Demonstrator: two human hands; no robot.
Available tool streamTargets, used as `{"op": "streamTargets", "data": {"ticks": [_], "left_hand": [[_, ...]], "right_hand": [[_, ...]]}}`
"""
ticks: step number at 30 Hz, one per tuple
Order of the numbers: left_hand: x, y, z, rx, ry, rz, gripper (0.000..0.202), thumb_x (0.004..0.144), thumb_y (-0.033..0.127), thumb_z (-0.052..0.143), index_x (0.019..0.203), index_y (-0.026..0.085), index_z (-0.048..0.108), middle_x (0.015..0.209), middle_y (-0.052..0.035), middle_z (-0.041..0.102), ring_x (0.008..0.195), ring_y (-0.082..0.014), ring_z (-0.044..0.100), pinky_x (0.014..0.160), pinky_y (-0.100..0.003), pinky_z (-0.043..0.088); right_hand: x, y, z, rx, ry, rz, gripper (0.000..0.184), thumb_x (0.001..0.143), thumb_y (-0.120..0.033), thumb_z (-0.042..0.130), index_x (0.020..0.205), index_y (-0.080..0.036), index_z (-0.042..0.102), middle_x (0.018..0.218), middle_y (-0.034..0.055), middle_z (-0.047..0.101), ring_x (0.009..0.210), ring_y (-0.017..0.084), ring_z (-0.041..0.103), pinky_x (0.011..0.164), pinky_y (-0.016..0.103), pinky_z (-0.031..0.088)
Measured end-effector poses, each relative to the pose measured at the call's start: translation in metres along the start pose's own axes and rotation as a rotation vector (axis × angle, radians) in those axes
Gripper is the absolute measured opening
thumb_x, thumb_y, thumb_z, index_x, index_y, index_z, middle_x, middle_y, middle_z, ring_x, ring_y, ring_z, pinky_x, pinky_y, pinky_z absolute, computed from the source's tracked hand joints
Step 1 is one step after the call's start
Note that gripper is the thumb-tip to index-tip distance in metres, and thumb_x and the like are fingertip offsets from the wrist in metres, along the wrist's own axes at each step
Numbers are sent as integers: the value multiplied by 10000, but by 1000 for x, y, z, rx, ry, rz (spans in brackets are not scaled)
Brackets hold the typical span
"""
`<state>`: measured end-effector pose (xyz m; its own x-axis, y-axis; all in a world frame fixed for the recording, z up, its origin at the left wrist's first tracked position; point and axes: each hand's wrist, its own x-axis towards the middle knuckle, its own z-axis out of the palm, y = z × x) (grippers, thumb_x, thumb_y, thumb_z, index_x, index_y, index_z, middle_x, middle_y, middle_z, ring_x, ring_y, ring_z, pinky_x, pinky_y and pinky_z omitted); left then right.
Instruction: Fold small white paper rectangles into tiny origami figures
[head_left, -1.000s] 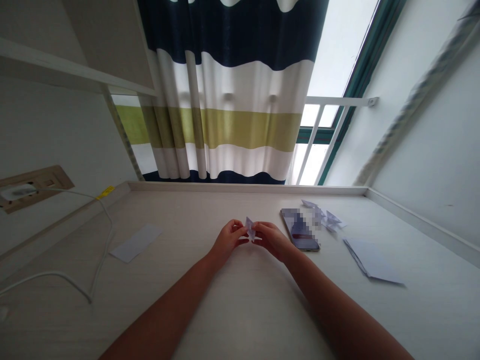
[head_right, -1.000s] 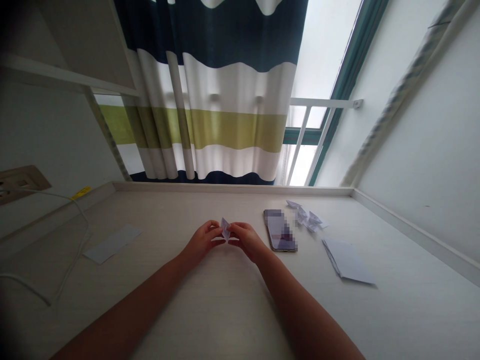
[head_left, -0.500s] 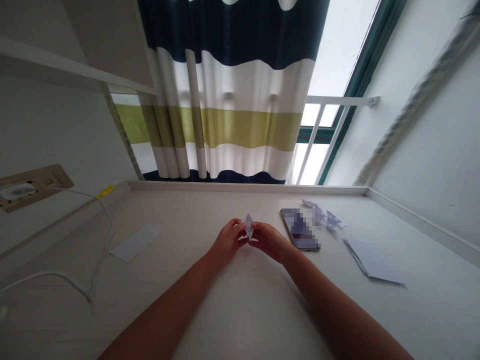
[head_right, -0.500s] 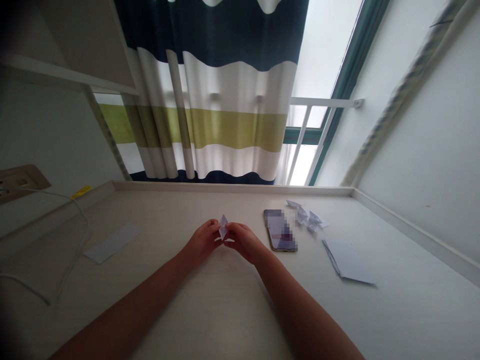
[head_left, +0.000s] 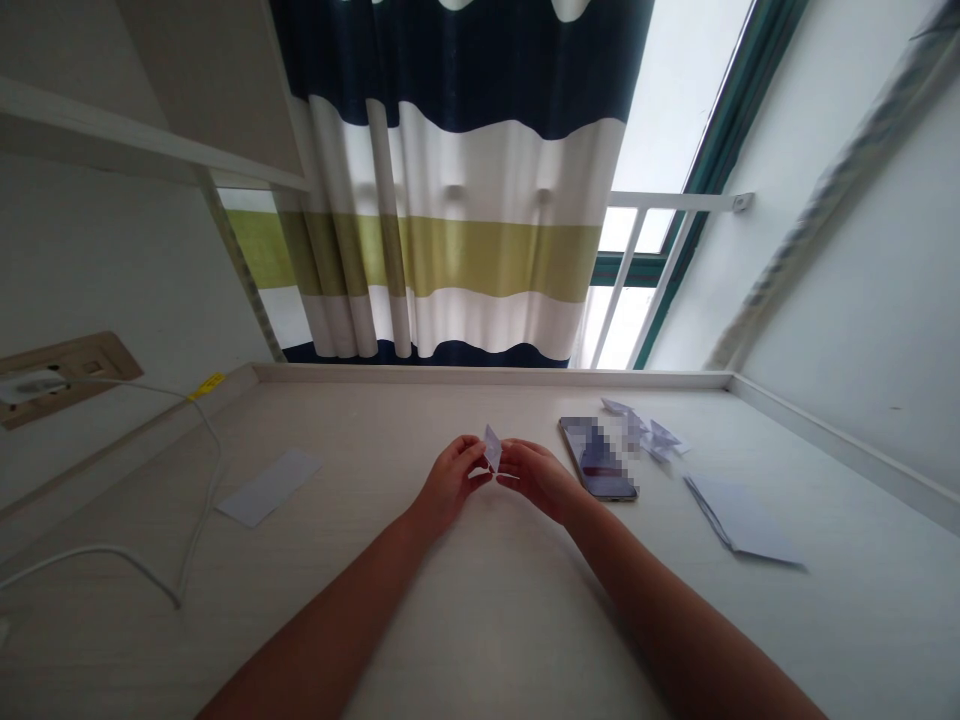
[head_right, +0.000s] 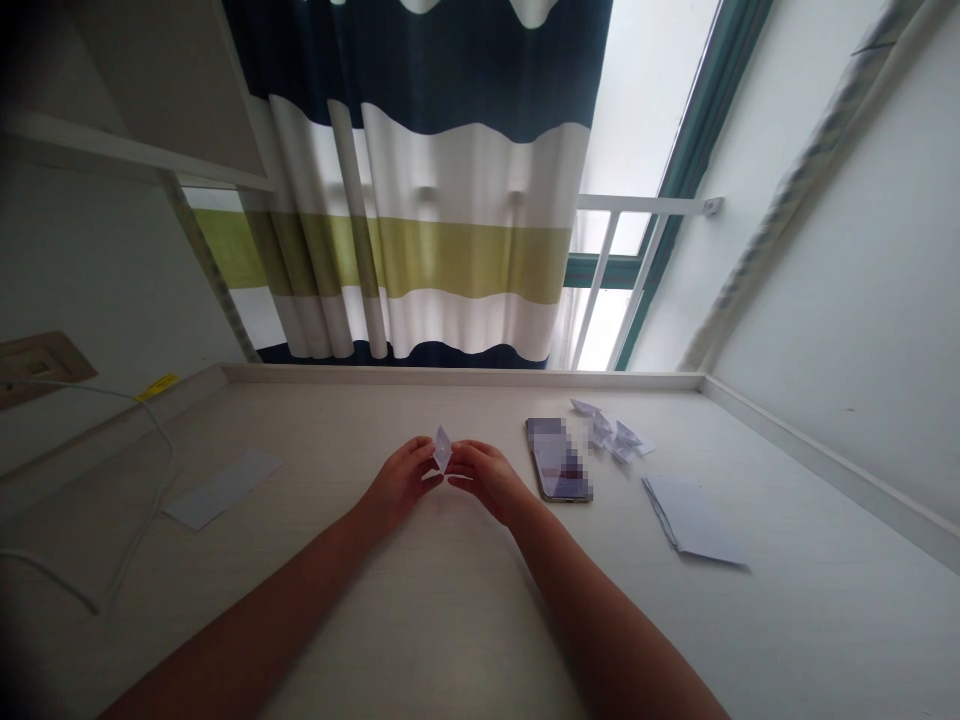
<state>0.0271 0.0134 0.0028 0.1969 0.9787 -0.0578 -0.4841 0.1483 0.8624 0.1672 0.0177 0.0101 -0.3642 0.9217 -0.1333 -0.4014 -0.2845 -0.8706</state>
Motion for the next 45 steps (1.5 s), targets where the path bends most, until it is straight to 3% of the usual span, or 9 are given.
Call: {"op": "streamTargets", "data": {"ticks": [8, 18, 23, 29, 33, 39, 45], "left_hand": [[1, -2, -2, 49, -16, 15, 182, 649, 286, 646, 699, 171, 513, 701, 23, 520, 650, -81, 498, 603, -203, 429], [1, -4, -2, 177, -48, 35, 228, 648, 327, 648, 697, 170, 490, 697, 20, 546, 679, -107, 554, 623, -229, 434], [1, -5, -2, 256, -42, 43, 261, 606, 319, 682, 679, 167, 483, 661, 27, 548, 652, -107, 555, 624, -241, 442], [2, -7, -3, 303, -31, 68, 256, 597, 314, 685, 671, 164, 492, 643, 23, 543, 645, -112, 547, 618, -249, 450], [2, -6, -3, 253, -60, 53, 233, 618, 300, 670, 678, 165, 489, 656, 23, 544, 645, -114, 553, 627, -261, 454], [3, -4, -5, 131, -14, 40, 170, 648, 269, 640, 685, 170, 506, 702, 21, 537, 665, -102, 531, 622, -243, 453], [3, -3, -5, 11, -30, -15, 170, 629, 272, 660, 690, 178, 532, 726, 16, 558, 675, -100, 531, 620, -234, 443]], "right_hand": [[2, 1, -1, -58, 41, -68, 195, 625, -299, 685, 726, -159, 594, 697, 4, 638, 664, 113, 590, 665, 256, 443], [13, 11, -6, -517, 251, -333, 153, 590, -264, 656, 609, -161, 544, 523, -15, 588, 505, 119, 546, 543, 264, 443], [8, 7, -4, -739, 276, -300, 123, 599, -239, 624, 681, -149, 606, 563, 18, 628, 528, 143, 578, 519, 250, 427], [6, 3, -4, -881, 311, -299, 84, 609, -234, 603, 594, -151, 601, 529, 20, 614, 517, 142, 567, 487, 234, 394], [7, 4, -3, -789, 293, -282, 93, 595, -236, 632, 593, -154, 588, 542, 11, 605, 521, 129, 555, 505, 237, 412], [1, -3, 2, -324, 140, -132, 188, 646, -321, 636, 707, -147, 603, 672, 24, 631, 653, 137, 597, 653, 282, 463], [0, -3, -2, -48, 69, 19, 161, 624, -242, 686, 735, -162, 600, 714, -1, 633, 676, 105, 593, 629, 227, 428]]}}
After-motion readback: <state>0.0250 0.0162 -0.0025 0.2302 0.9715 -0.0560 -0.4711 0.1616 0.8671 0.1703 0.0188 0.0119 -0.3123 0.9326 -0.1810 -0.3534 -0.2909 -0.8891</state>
